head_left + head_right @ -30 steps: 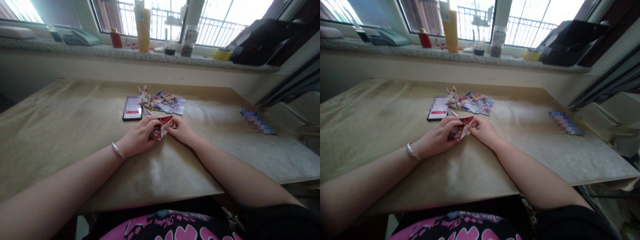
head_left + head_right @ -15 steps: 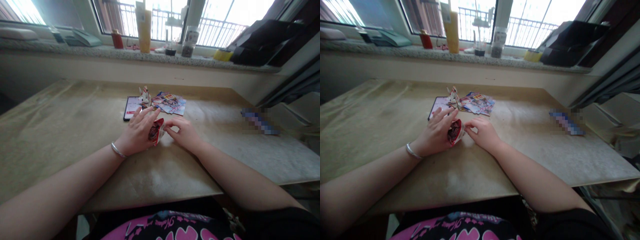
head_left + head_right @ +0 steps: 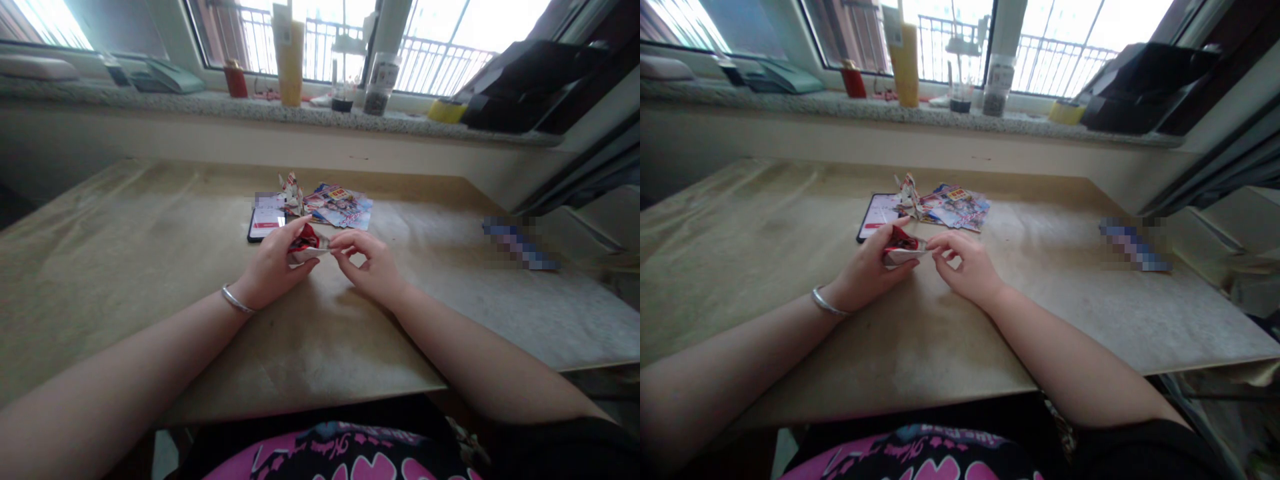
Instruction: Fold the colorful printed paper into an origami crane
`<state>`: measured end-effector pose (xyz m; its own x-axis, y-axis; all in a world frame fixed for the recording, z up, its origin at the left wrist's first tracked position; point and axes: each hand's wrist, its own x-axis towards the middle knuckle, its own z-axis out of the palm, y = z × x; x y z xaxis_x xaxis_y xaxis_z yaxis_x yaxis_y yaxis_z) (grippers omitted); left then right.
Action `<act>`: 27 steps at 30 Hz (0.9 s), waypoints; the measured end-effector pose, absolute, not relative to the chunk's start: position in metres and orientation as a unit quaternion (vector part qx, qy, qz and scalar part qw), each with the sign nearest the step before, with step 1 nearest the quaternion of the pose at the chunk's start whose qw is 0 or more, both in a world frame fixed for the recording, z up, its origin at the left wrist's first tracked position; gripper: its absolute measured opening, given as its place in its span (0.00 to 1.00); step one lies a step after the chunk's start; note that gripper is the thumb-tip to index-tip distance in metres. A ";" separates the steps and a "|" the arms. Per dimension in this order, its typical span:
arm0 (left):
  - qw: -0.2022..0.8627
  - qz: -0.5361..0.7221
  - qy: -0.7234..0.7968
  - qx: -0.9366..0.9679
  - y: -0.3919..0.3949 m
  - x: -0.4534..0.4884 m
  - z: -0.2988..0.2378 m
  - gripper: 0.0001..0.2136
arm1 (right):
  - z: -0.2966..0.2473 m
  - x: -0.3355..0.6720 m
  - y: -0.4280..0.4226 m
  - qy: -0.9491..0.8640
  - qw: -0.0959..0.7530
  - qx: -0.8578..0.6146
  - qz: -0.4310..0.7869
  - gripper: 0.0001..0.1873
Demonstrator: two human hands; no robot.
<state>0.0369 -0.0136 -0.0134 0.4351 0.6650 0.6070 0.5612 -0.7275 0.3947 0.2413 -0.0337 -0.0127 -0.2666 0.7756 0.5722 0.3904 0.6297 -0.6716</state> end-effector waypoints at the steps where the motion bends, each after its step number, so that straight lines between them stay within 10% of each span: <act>1: 0.075 0.392 0.368 0.840 -0.014 0.037 -0.013 0.27 | -0.012 0.241 -0.034 -0.771 0.473 -0.378 0.197 0.06; 27: 0.130 0.422 0.358 0.823 -0.015 0.039 -0.012 0.08 | -0.010 0.239 -0.035 -0.773 0.473 -0.404 0.126 0.03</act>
